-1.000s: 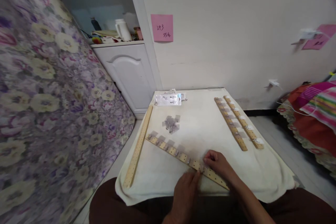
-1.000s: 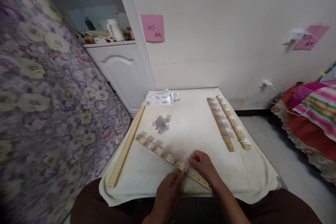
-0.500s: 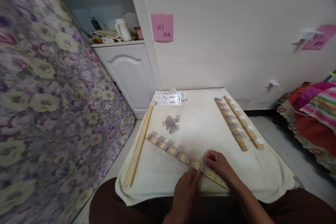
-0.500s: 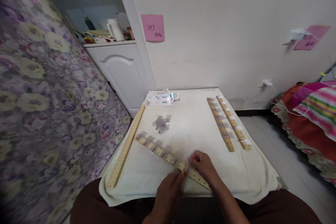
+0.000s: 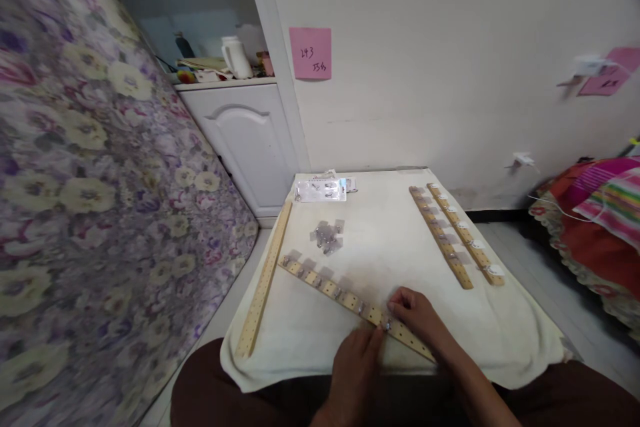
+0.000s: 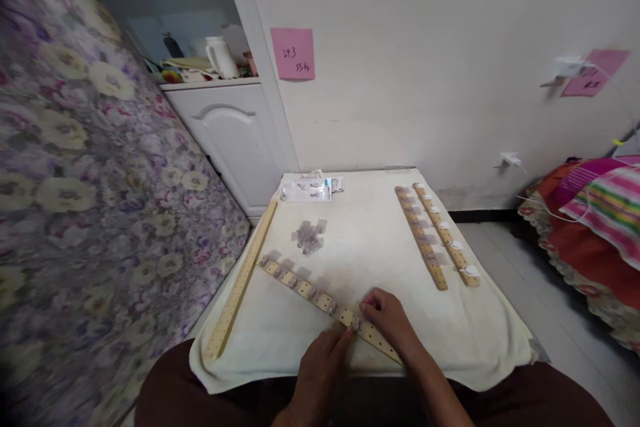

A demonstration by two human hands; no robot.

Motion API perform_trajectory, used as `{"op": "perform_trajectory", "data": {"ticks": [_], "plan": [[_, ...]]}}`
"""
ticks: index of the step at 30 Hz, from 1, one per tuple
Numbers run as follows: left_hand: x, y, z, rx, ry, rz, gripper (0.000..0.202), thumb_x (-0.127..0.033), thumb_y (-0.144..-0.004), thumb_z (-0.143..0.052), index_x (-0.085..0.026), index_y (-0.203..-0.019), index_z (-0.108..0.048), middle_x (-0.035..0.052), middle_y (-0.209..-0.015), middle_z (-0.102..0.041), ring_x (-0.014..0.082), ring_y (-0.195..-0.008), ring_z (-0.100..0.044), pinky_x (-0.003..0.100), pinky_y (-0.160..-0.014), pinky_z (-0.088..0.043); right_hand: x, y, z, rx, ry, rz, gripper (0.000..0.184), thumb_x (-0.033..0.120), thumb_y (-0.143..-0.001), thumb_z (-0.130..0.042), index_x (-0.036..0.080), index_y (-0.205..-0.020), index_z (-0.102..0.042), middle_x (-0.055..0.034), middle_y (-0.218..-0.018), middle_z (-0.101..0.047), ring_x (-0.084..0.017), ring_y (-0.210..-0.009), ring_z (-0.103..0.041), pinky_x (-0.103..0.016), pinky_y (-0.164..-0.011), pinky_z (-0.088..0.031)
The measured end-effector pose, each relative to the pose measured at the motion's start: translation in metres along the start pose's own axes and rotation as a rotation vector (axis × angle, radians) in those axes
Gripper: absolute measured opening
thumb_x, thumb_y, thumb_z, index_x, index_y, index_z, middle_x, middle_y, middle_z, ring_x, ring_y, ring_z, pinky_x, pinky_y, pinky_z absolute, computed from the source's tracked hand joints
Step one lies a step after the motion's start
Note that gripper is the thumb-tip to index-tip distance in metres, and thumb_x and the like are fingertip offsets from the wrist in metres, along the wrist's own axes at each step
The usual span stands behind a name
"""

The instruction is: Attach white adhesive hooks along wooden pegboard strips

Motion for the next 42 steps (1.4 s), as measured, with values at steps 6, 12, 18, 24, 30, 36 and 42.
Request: {"op": "perform_trajectory", "data": {"ticks": [6,12,18,24,30,36,42], "plan": [[0.0006,0.0002,-0.0003,-0.046,-0.033,-0.007,0.05,-0.008,-0.083,-0.046,-0.024,-0.13,-0.041,0.0033,-0.092,-0.061,0.0175,-0.081,-0.055,0.03,-0.07,-0.049,-0.005,0.0013,-0.0013,-0.004,0.009,0.034,0.018,0.028,-0.073,-0.056,0.018,-0.087,-0.06,0.0059,-0.057,-0.048,-0.012,-0.056,-0.045,-0.024,-0.056,-0.034],[-0.0011,0.0002,0.0021,-0.051,-0.004,-0.025,0.05,-0.007,-0.082,-0.045,-0.022,-0.129,-0.041,0.0039,-0.092,-0.06,0.0177,-0.082,-0.055,0.03,-0.07,-0.049,-0.0045,0.0038,-0.0024,0.012,0.007,0.059,0.014,0.029,-0.075,-0.054,0.018,-0.081,-0.061,0.0058,-0.057,-0.045,-0.012,-0.056,-0.043,-0.024,-0.056,-0.033],[-0.0019,-0.0004,0.0043,-0.049,-0.018,-0.025,0.051,-0.007,-0.082,-0.043,-0.022,-0.13,-0.041,0.0048,-0.093,-0.061,0.0177,-0.082,-0.055,0.03,-0.07,-0.049,-0.004,0.0055,-0.0012,0.005,0.005,0.07,0.011,0.027,-0.075,-0.054,0.019,-0.079,-0.059,0.0051,-0.059,-0.047,-0.012,-0.058,-0.044,-0.024,-0.058,-0.035],[-0.0033,-0.0016,0.0056,-0.046,-0.048,-0.025,0.048,-0.007,-0.082,-0.046,-0.021,-0.128,-0.043,0.0047,-0.091,-0.061,0.0186,-0.08,-0.056,0.031,-0.067,-0.05,-0.0005,0.0072,-0.0024,0.015,0.013,0.043,0.015,0.031,-0.073,-0.059,0.018,-0.082,-0.059,0.0044,-0.062,-0.05,-0.013,-0.061,-0.046,-0.024,-0.058,-0.036],[-0.0046,-0.0035,0.0066,-0.033,-0.063,-0.02,0.048,-0.008,-0.084,-0.046,-0.022,-0.13,-0.041,0.0042,-0.091,-0.061,0.0185,-0.081,-0.056,0.031,-0.068,-0.05,0.0012,0.0087,-0.0026,0.013,0.048,0.004,0.022,0.027,-0.066,-0.065,0.018,-0.085,-0.058,0.0051,-0.063,-0.05,-0.012,-0.06,-0.047,-0.024,-0.057,-0.036],[-0.0044,-0.0022,0.0075,-0.065,-0.064,-0.034,0.049,-0.006,-0.082,-0.046,-0.022,-0.129,-0.041,0.0035,-0.089,-0.061,0.0179,-0.078,-0.056,0.03,-0.066,-0.049,-0.0004,0.0091,-0.0029,0.014,0.044,-0.007,0.021,0.024,-0.065,-0.066,0.019,-0.083,-0.056,0.0059,-0.061,-0.049,-0.012,-0.059,-0.046,-0.023,-0.056,-0.035],[-0.0043,-0.0012,0.0066,-0.067,-0.071,-0.037,0.047,-0.008,-0.083,-0.046,-0.022,-0.128,-0.043,0.0038,-0.09,-0.061,0.0171,-0.079,-0.055,0.028,-0.066,-0.049,0.0003,0.0068,-0.0039,0.033,-0.017,-0.005,0.021,0.023,-0.064,-0.066,0.018,-0.081,-0.055,0.0061,-0.062,-0.049,-0.011,-0.059,-0.045,-0.023,-0.056,-0.035]]}}
Point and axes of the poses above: each hand's wrist, its own y-axis away from the middle knuckle, its own z-axis out of the back of the hand, x = y × z, the point moved 6 cm from there along -y, towards the middle knuckle
